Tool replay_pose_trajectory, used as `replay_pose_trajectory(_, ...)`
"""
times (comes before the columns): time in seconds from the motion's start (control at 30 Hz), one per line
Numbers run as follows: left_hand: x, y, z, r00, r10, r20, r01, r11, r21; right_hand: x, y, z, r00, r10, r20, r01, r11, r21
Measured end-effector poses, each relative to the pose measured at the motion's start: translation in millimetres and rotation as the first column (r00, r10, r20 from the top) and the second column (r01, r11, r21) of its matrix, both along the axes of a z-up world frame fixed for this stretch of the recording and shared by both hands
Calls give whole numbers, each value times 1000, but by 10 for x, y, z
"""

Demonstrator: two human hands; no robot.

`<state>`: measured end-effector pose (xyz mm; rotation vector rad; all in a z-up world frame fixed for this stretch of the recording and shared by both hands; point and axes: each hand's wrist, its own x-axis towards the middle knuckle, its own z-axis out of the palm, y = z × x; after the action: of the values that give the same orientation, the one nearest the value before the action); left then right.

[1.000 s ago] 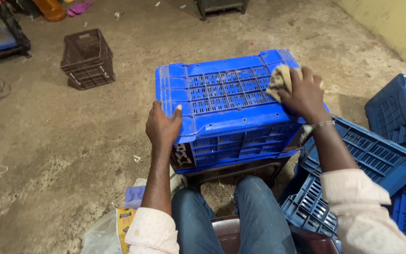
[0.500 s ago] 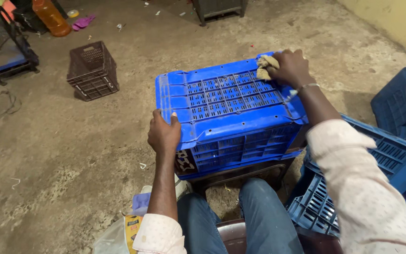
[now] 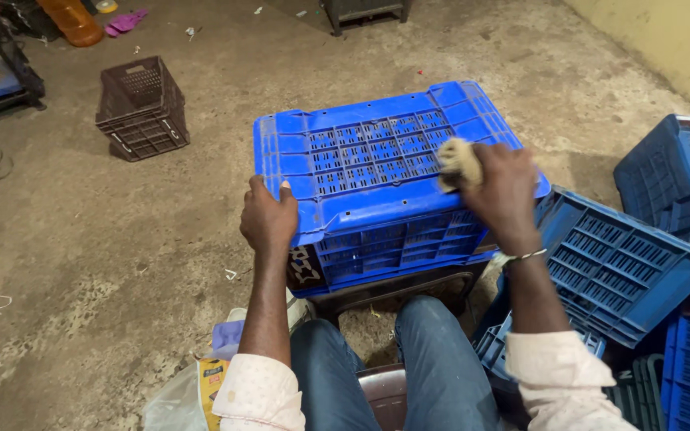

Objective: The person wipes the interior and exterior surfaces of a blue plastic crate using a cloth. They rotate the crate to clean different sides and then place it on a stack of other crates.

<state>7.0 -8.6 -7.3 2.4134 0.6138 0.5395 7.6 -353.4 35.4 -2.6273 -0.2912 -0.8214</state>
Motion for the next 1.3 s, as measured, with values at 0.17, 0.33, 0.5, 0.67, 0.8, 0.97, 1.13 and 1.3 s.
replay_pose_trajectory(0.17,-50,-16,7,1000,-8,19,9,1000,-9,-197,536,-105,910,415,-15,-406,897,175)
replay_pose_trajectory(0.33,-39,3,16,1000,-9,-17,9,1000,-23,-228,106,-277,972,208,111,-206,978,-25)
replay_pose_trajectory(0.5,-33,17,8,1000,-22,0,22,999,-24,-1,-858,-463,962,-186,199,151,972,182)
replay_pose_trajectory(0.67,-26,16,-3,1000,-21,18,21,1000,-6,67,-683,-532,930,-226,288,188,970,155)
replay_pose_trajectory(0.8,-18,31,-30,998,-31,47,33,999,-25,9,28,-450,942,-116,314,93,992,87)
replay_pose_trajectory(0.97,13,69,-118,998,-34,49,35,999,-4,-134,1069,-258,931,333,150,-360,903,234)
replay_pose_trajectory(1.13,63,107,-106,996,21,91,16,921,-389,-433,1830,-118,770,590,245,-599,800,-43)
replay_pose_trajectory(1.3,-5,72,-59,997,-38,69,38,999,-8,-175,1488,-208,857,509,80,-512,859,8)
